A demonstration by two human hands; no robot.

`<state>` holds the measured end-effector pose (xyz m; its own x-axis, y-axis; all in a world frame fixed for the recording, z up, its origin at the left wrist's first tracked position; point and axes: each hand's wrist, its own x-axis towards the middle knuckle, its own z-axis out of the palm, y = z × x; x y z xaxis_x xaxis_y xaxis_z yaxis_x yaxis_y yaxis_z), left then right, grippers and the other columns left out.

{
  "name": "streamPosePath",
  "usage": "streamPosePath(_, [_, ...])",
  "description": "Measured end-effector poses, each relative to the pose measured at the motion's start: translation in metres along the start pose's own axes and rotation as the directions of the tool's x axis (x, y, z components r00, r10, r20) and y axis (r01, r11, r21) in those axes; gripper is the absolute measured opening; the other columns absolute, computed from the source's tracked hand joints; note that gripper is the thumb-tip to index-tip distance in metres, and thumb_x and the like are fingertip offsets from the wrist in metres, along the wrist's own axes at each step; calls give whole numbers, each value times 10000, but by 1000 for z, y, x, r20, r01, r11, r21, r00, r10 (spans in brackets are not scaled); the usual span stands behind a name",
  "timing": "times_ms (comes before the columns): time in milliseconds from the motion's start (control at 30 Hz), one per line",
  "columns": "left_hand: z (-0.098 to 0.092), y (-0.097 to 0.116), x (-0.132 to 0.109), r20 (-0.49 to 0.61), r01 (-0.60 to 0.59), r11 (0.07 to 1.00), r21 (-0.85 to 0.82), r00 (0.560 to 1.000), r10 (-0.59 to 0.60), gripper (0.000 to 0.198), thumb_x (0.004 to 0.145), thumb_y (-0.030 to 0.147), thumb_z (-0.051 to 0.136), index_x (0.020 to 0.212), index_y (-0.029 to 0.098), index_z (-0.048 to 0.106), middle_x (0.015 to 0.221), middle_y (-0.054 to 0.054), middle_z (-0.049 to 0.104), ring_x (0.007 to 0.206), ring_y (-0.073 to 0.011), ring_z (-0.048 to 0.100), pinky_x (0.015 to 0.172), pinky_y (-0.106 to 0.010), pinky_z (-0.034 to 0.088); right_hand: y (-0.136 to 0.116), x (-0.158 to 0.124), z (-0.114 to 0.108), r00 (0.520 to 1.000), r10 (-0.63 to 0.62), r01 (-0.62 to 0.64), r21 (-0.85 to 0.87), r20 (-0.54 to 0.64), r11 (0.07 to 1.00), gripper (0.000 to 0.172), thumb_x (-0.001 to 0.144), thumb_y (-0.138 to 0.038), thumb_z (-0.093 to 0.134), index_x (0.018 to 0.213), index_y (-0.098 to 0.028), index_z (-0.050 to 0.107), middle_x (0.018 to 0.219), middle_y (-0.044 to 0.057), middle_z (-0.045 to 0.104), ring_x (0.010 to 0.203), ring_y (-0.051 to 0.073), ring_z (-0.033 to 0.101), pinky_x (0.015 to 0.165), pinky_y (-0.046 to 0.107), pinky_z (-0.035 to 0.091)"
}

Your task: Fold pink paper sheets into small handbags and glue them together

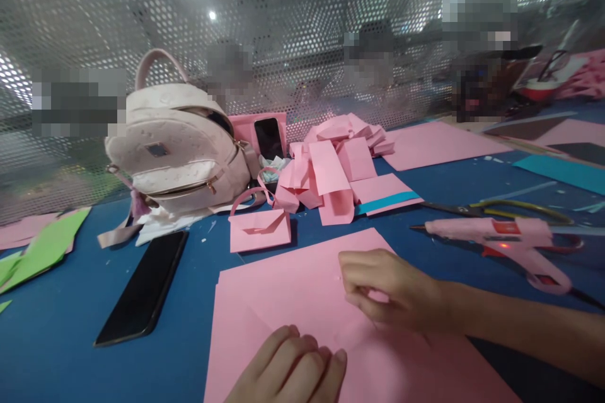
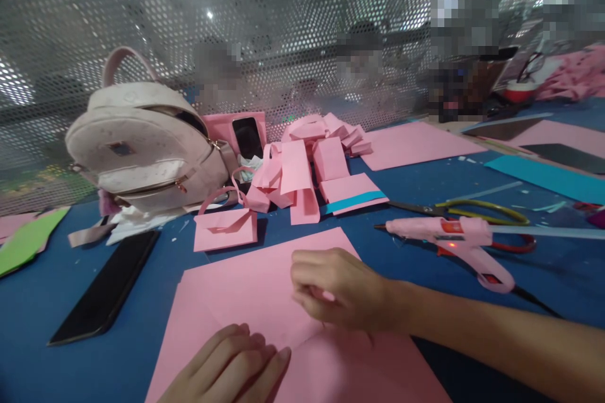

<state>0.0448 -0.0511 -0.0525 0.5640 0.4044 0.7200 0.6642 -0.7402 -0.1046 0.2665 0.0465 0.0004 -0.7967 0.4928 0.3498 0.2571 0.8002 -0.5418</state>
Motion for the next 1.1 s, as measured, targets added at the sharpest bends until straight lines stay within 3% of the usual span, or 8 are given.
streamPosePath(67, [0,0,0,-5,-1,1000,-8,1000,1,341,1003,119,402,1021,188,736,804,7,680,774,-152,626,944,-367,444,-4,-1,-2,989,-4,22,116,-150,993,219,945,-136,398,740,-210,420,700,-13,485,649,127,439,622,273,354])
streamPosePath(133, [0,-1,0,-2,1,1000,-6,1000,-1,357,1010,122,387,1018,187,737,806,7,677,771,-154,625,946,-375,435,-9,-3,-3,980,-70,106,186,-187,977,164,952,-157,399,820,-203,484,746,18,581,710,145,510,685,291,401])
streamPosePath(233, [0,-1,-1,21,-6,1000,9,1000,5,340,1014,134,390,1049,189,723,825,5,673,773,-153,636,921,-375,451,-12,-6,0,966,-240,253,171,-91,952,93,937,-178,432,929,-212,518,821,40,679,762,164,580,709,310,424])
streamPosePath(333, [-1,-1,-1,31,-19,999,27,999,19,316,1010,138,401,1069,187,708,823,0,669,763,-148,641,886,-359,480,-12,-7,3,951,-308,308,79,-6,948,120,936,-178,421,984,-224,521,826,37,702,783,179,605,699,326,412])
streamPosePath(567, [-4,0,0,48,-4,1000,-4,999,5,320,993,123,426,1076,221,719,859,11,692,796,-150,636,930,-363,476,-14,-4,2,943,-307,309,5,129,951,158,936,-194,387,985,-210,536,813,54,700,800,198,593,705,342,397])
streamPosePath(867, [-6,-3,-1,57,-17,1000,-19,998,18,348,993,115,410,1076,246,723,890,21,700,830,-162,625,997,-385,417,-16,-1,3,936,-295,305,-28,191,952,162,935,-201,356,939,-210,517,829,55,701,806,203,597,708,351,388])
streamPosePath(933, [-8,-3,0,61,-21,1000,-16,998,22,354,989,100,410,1066,241,726,881,22,698,822,-161,628,987,-383,417,-16,0,3,932,-325,331,-15,160,943,198,960,-225,313,910,-217,505,829,48,707,792,198,592,689,347,388])
streamPosePath(1100, [-10,-3,2,62,-27,999,-33,998,29,328,990,114,427,1073,235,720,884,19,700,828,-163,636,987,-382,417,-17,-2,1,909,-413,414,-3,-51,910,248,1011,-260,282,865,-221,479,799,43,712,709,169,564,638,316,410])
